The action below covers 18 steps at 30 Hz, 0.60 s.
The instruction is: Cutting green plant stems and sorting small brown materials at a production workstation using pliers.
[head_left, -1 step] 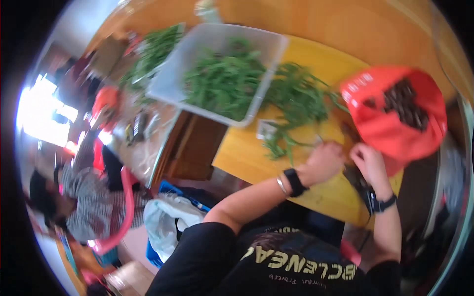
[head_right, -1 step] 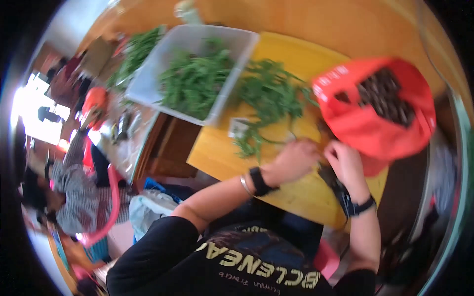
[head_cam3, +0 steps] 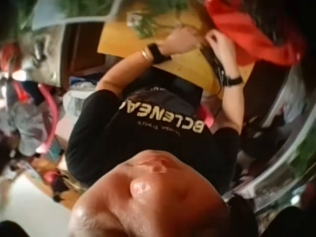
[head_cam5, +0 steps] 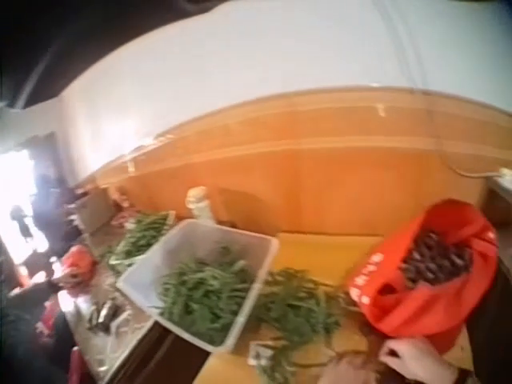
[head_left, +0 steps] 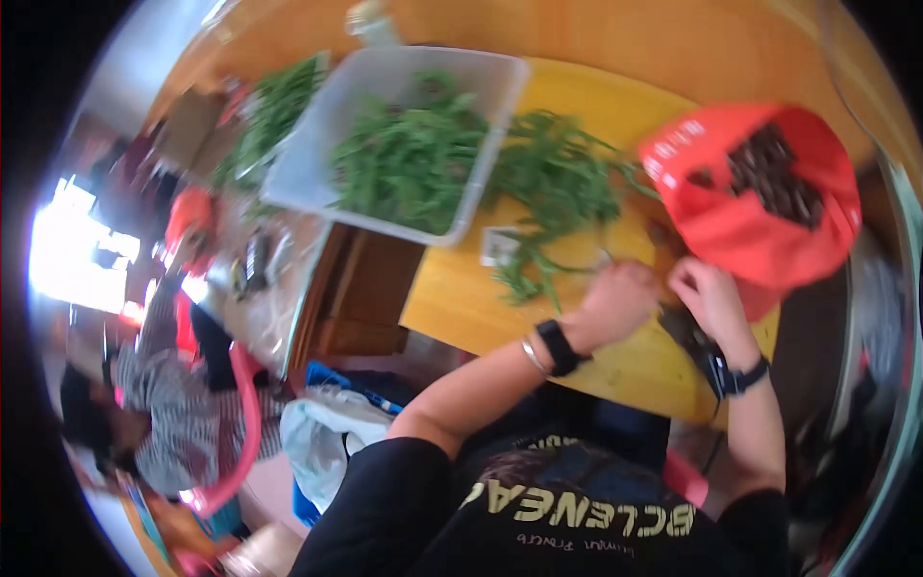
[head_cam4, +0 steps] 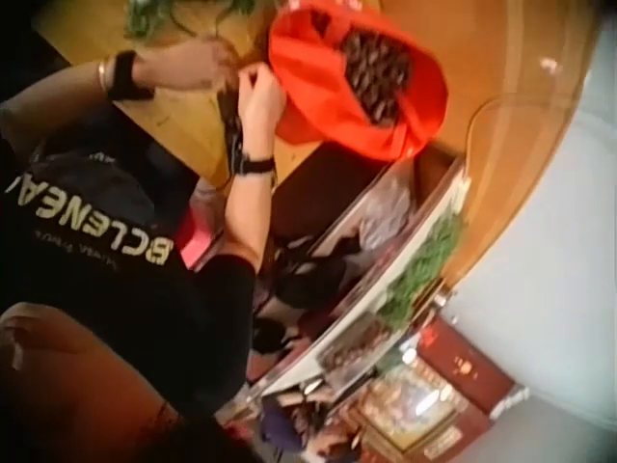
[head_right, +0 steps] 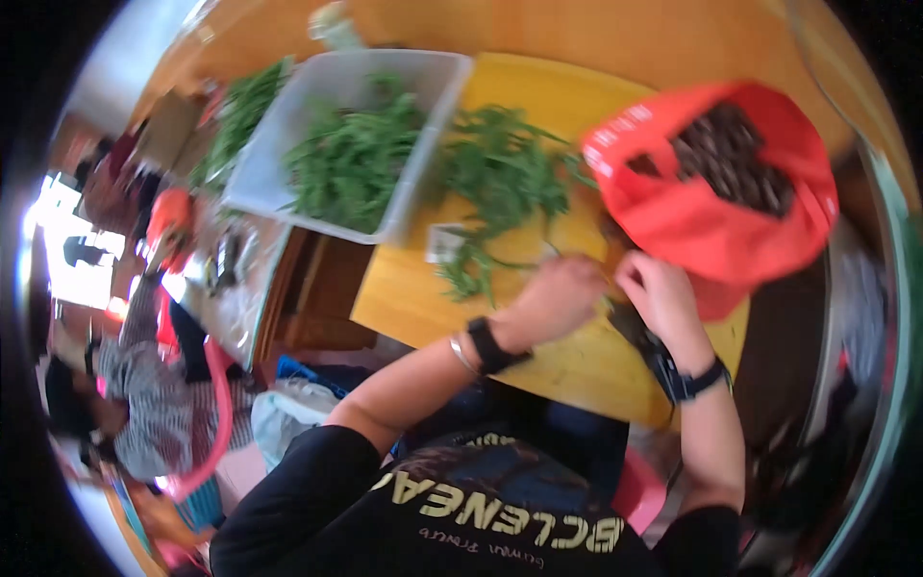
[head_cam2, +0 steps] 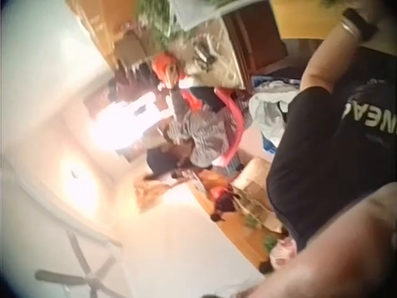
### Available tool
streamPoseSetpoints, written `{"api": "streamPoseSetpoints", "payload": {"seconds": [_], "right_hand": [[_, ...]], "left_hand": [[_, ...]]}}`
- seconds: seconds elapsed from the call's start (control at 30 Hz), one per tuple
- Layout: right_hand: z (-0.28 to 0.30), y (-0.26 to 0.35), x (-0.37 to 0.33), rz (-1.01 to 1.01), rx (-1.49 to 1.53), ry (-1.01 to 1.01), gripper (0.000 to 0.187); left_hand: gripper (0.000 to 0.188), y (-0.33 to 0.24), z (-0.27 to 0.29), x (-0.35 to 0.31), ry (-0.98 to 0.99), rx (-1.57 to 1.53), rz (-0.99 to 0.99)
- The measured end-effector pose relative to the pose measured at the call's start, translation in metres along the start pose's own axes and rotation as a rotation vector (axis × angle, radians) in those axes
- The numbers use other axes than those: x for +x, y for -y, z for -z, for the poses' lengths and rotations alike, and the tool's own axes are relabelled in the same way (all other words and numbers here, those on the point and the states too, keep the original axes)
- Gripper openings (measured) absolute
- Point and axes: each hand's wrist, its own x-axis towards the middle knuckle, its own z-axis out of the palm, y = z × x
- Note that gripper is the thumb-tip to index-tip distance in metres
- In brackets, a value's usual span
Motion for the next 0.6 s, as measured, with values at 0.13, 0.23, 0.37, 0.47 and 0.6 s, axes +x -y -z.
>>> {"api": "streamPoseSetpoints", "payload": {"seconds": [0.13,0.23,0.37,0.47,0.6], "right_hand": [[0.009,-0.007,-0.004,-0.056,0.046,0.013,0.009],[0.008,-0.009,-0.013,-0.103,0.116,0.023,0.012],[0.012,0.001,-0.017,-0.124,0.174,0.085,0.015],[0.015,0.009,-0.022,-0.137,0.263,0.066,0.012],[0.025,0.030,-0.029,-0.091,0.573,-0.072,0.005]], "left_hand": [[0.033,-0.003,0.018,0.021,0.091,-0.250,0.112],[0.043,-0.004,0.016,0.027,-0.048,-0.305,0.133],[0.050,0.000,0.002,0.035,-0.162,-0.261,0.116],[0.048,0.001,-0.003,0.043,-0.106,-0.198,0.129],[0.037,0.004,-0.007,0.053,0.011,-0.043,0.168]]}}
